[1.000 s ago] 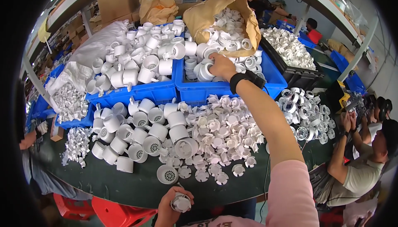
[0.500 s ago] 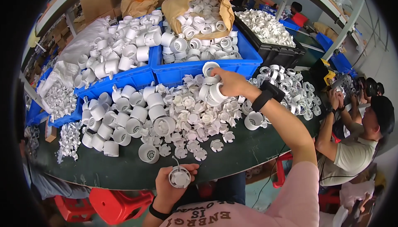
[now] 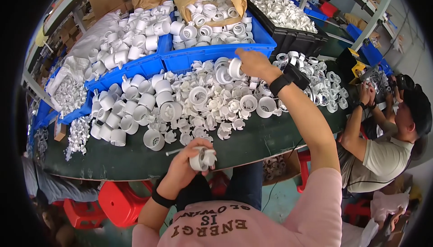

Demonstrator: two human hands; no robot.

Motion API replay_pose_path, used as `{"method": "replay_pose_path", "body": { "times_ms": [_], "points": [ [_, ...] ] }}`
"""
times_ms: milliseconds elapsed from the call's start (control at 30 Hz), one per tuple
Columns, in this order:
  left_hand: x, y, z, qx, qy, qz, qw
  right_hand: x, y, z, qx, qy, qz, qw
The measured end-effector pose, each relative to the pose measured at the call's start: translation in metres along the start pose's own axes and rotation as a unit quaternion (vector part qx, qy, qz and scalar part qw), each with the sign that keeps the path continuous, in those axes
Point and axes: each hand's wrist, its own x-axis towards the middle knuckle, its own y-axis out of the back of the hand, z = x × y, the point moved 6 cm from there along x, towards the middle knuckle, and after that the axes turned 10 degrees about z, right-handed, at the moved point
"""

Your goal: The person assembles camera housings by hand, picking up white plastic shells and internal components from bins. They fit the internal components into the shells, press the pieces together, and set the assembled units on the table.

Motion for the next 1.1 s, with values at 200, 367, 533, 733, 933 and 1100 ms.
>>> {"method": "replay_pose_path", "body": {
  "times_ms": [200, 367, 533, 733, 933, 1100],
  "points": [
    [0.042, -0.006, 0.029, 0.127, -0.181, 0.121, 0.968, -0.070, 0.028, -0.097, 0.287, 0.116, 0.100, 0.946],
    [0.034, -0.028, 0.032, 0.286, -0.273, 0.049, 0.917, -0.122, 0.019, -0.114, 0.219, 0.064, 0.118, 0.966],
    [0.016, -0.027, 0.040, 0.220, -0.291, 0.108, 0.925, -0.161, 0.017, -0.123, 0.618, -0.010, -0.030, 0.786],
    [0.007, -0.034, 0.036, 0.296, -0.346, 0.103, 0.884, -0.177, 0.017, -0.126, 0.680, -0.058, 0.068, 0.727],
    [0.002, -0.021, 0.049, 0.229, -0.327, 0.153, 0.904, -0.204, 0.037, -0.139, 0.560, 0.004, 0.099, 0.823],
    [-0.013, -0.039, 0.052, 0.381, -0.439, 0.141, 0.801, -0.207, 0.034, -0.156, 0.533, 0.033, 0.109, 0.838]
  ]
}}
